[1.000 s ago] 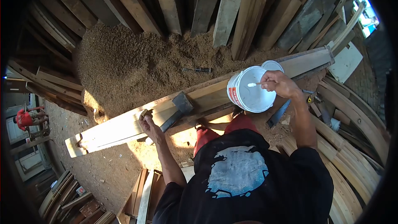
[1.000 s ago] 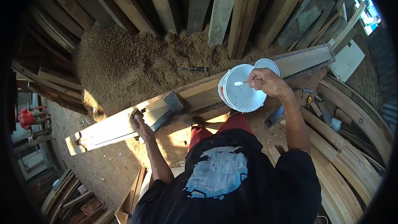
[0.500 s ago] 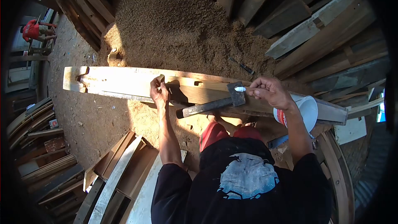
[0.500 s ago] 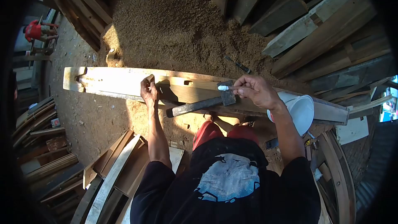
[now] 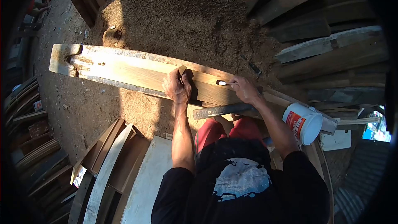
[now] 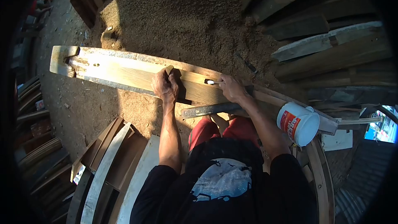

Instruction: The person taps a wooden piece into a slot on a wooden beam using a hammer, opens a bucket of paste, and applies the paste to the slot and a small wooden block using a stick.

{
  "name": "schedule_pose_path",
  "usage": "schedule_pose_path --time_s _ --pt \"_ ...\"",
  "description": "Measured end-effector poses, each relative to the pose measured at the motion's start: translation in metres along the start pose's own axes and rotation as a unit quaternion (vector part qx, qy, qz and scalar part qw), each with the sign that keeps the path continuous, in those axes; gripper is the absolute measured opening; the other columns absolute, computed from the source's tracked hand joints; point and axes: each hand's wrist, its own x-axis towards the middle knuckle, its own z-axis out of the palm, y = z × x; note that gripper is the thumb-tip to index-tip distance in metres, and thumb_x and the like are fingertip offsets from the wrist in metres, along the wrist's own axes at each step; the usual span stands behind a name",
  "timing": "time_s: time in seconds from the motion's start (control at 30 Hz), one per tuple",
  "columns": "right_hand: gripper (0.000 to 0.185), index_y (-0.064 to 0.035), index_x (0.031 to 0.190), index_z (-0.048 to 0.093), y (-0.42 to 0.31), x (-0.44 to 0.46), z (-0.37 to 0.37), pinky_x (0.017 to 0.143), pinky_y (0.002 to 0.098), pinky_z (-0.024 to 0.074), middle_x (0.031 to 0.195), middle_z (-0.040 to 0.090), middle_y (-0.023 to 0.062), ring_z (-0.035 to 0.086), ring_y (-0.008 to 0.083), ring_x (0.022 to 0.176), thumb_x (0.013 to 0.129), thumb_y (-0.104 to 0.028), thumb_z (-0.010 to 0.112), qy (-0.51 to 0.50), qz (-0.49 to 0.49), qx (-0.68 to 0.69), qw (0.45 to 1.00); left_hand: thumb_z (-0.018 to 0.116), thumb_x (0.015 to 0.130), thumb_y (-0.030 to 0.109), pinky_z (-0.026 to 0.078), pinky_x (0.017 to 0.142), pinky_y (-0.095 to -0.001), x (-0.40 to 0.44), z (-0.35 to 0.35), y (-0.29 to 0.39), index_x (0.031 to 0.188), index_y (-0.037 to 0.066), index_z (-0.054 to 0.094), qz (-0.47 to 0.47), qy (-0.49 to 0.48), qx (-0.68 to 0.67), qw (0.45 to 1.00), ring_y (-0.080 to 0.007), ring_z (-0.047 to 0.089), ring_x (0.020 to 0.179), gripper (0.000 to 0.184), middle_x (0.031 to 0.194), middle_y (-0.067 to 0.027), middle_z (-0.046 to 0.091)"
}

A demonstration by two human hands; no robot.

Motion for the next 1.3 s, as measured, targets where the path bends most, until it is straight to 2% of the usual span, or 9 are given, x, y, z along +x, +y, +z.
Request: schedule_pose_path --time_s 0.07,0.17,0.3,0.47,0.5,0.9,1.0,1.2,1.3 --pt "0.022 -0.0019 0.107 0.067 -0.008 0.004 0.010 0.084 0.0480 0.0513 0.098 0.070 0.0200 0.067 0.0386 0.094 0.096 -0.019 0.060 -0.013 0.011 -0.064 0.998 0.065 0.097 0.030 0.047 0.077 -0.0493 0.001 -0.003 0.003 0.112 0.010 0.067 0.008 0.003 0.026 1.000 -0.0385 0.063 0.087 0.025 0.096 -0.0112 0.071" --pt "0.023 -0.0026 0.107 0.067 0.001 0.003 0.018 0.087 0.0509 0.0509 0.103 0.070 0.0209 0.066 0.0408 0.100 0.097 -0.020 0.057 -0.003 -0.100 -0.130 0.986 0.065 0.098 0.031 0.047 0.077 -0.0493 0.002 -0.001 0.003 0.112 0.010 0.067 0.009 0.008 0.010 1.000 -0.0384 0.063 0.086 0.026 0.096 -0.0113 0.071" --pt "0.021 -0.0035 0.106 0.068 -0.013 -0.009 -0.005 0.087 0.0530 0.0505 0.105 0.070 0.0203 0.065 0.0427 0.101 0.097 -0.019 0.056 -0.011 -0.051 -0.158 0.986 0.065 0.099 0.033 0.049 0.077 -0.0474 0.006 -0.005 0.009 0.110 0.008 0.069 0.005 0.019 0.009 1.000 -0.0365 0.065 0.086 0.028 0.095 -0.0128 0.071" --pt "0.021 -0.0079 0.109 0.067 -0.015 0.005 0.017 0.089 0.0545 0.0524 0.104 0.070 0.0214 0.065 0.0454 0.103 0.098 -0.020 0.054 -0.007 -0.058 -0.126 0.990 0.066 0.099 0.033 0.051 0.077 -0.0454 0.009 -0.005 0.014 0.110 0.006 0.070 -0.003 0.016 0.020 1.000 -0.0357 0.067 0.086 0.029 0.094 -0.0140 0.072" --pt "0.021 -0.0072 0.104 0.066 -0.032 0.005 0.009 0.083 0.0560 0.0534 0.099 0.071 0.0208 0.067 0.0476 0.096 0.099 -0.022 0.052 0.011 -0.091 -0.092 0.992 0.066 0.099 0.033 0.051 0.077 -0.0452 0.009 -0.005 0.013 0.111 0.006 0.070 -0.003 0.012 0.024 1.000 -0.0357 0.067 0.086 0.030 0.094 -0.0140 0.072" --pt "0.017 -0.0029 0.098 0.064 -0.046 -0.008 -0.011 0.075 0.0566 0.0530 0.094 0.070 0.0234 0.067 0.0471 0.086 0.094 -0.014 0.052 0.021 -0.093 -0.211 0.973 0.065 0.100 0.035 0.052 0.075 -0.0448 0.007 -0.004 0.010 0.111 0.005 0.070 -0.009 0.008 0.041 0.999 -0.0352 0.067 0.085 0.032 0.092 -0.0144 0.071" --pt "0.015 -0.0032 0.096 0.064 -0.046 0.003 -0.012 0.078 0.0548 0.0543 0.094 0.069 0.0238 0.068 0.0466 0.091 0.087 -0.012 0.056 -0.015 -0.078 -0.193 0.978 0.065 0.100 0.035 0.052 0.075 -0.0445 0.005 -0.002 0.009 0.112 0.006 0.070 -0.003 0.024 0.032 0.999 -0.0347 0.067 0.084 0.032 0.091 -0.0139 0.071" --pt "0.017 -0.0044 0.098 0.065 -0.036 0.021 0.004 0.082 0.0579 0.0517 0.091 0.068 0.0230 0.065 0.0474 0.095 0.091 -0.012 0.052 0.001 -0.131 -0.098 0.987 0.065 0.101 0.035 0.050 0.073 -0.0439 0.004 -0.001 0.008 0.112 0.006 0.069 0.001 0.026 0.045 0.999 -0.0340 0.066 0.081 0.032 0.090 -0.0131 0.071" --pt "0.018 -0.0050 0.101 0.067 -0.035 0.009 -0.002 0.082 0.0576 0.0516 0.092 0.068 0.0231 0.065 0.0473 0.094 0.090 -0.009 0.053 0.005 -0.099 -0.158 0.982 0.064 0.101 0.035 0.050 0.072 -0.0438 0.009 0.000 0.007 0.111 0.006 0.070 0.006 0.028 0.050 0.998 -0.0336 0.065 0.080 0.032 0.088 -0.0129 0.070"
